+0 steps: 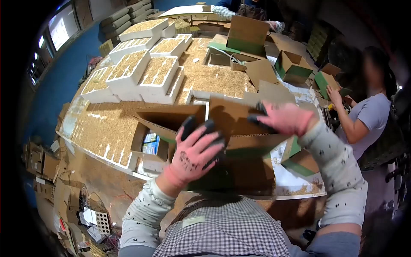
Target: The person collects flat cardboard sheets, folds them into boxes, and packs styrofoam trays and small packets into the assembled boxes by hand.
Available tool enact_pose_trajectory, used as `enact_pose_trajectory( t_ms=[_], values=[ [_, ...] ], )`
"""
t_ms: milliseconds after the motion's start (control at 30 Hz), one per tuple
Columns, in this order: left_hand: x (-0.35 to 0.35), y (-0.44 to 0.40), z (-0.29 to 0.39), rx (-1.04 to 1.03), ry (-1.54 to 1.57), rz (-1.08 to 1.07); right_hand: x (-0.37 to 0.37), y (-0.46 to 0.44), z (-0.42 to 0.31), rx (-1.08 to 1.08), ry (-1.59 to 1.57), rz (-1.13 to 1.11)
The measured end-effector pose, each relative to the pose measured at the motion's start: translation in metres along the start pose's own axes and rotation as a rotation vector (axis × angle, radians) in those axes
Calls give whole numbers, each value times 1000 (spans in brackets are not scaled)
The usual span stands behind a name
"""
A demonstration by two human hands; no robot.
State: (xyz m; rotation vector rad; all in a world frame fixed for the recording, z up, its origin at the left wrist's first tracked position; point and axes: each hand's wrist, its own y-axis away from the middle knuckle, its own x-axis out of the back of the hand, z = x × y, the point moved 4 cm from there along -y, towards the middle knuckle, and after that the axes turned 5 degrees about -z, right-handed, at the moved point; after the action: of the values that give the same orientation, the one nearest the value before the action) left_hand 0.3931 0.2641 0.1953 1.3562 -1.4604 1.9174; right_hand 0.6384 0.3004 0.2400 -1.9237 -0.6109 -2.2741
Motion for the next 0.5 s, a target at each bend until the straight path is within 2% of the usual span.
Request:
enact_pose_trajectory(
  t_ms=[33, 67, 100, 133, 200, 267, 300, 333, 367, 400, 433, 467, 500],
  values=[
    [9, 8, 13, -85, 73, -6, 12, -14, 2, 56, 168, 70],
    [26, 8, 25, -170, 138, -7, 30, -33, 1, -164, 58, 119],
    [46, 7, 37, -367, 229, -20, 30, -44, -9, -154, 36, 149],
    [62, -2, 41, -415, 437, -280, 22, -57, -18, -142, 16, 183],
    [76, -8, -7, 28, 777, -239, -4, -80, -27, -172, -75, 170],
    [50, -22, -66, 570, 89, -29, 10, -59, -42, -1, 204, 759],
    [20, -27, -97, 683, 142, -233, 20, -38, -46, 81, 191, 765],
    [-2, -26, -117, 787, 200, -434, 32, -9, -47, 229, -135, 482],
    [7, -33, -110, 659, 64, -533, 41, 19, -45, 363, -448, 185],
    [17, -40, -104, 526, -77, -621, 32, 38, -41, 623, -599, -276],
    [5, -34, -102, 367, -46, -542, 18, 47, -41, 571, -483, -218],
    [-3, -38, -100, 314, 154, -573, -7, 55, -44, 521, -373, -169],
    [-12, -49, -97, 278, 73, -653, -28, 39, -65, 377, -273, 126]
  ],
)
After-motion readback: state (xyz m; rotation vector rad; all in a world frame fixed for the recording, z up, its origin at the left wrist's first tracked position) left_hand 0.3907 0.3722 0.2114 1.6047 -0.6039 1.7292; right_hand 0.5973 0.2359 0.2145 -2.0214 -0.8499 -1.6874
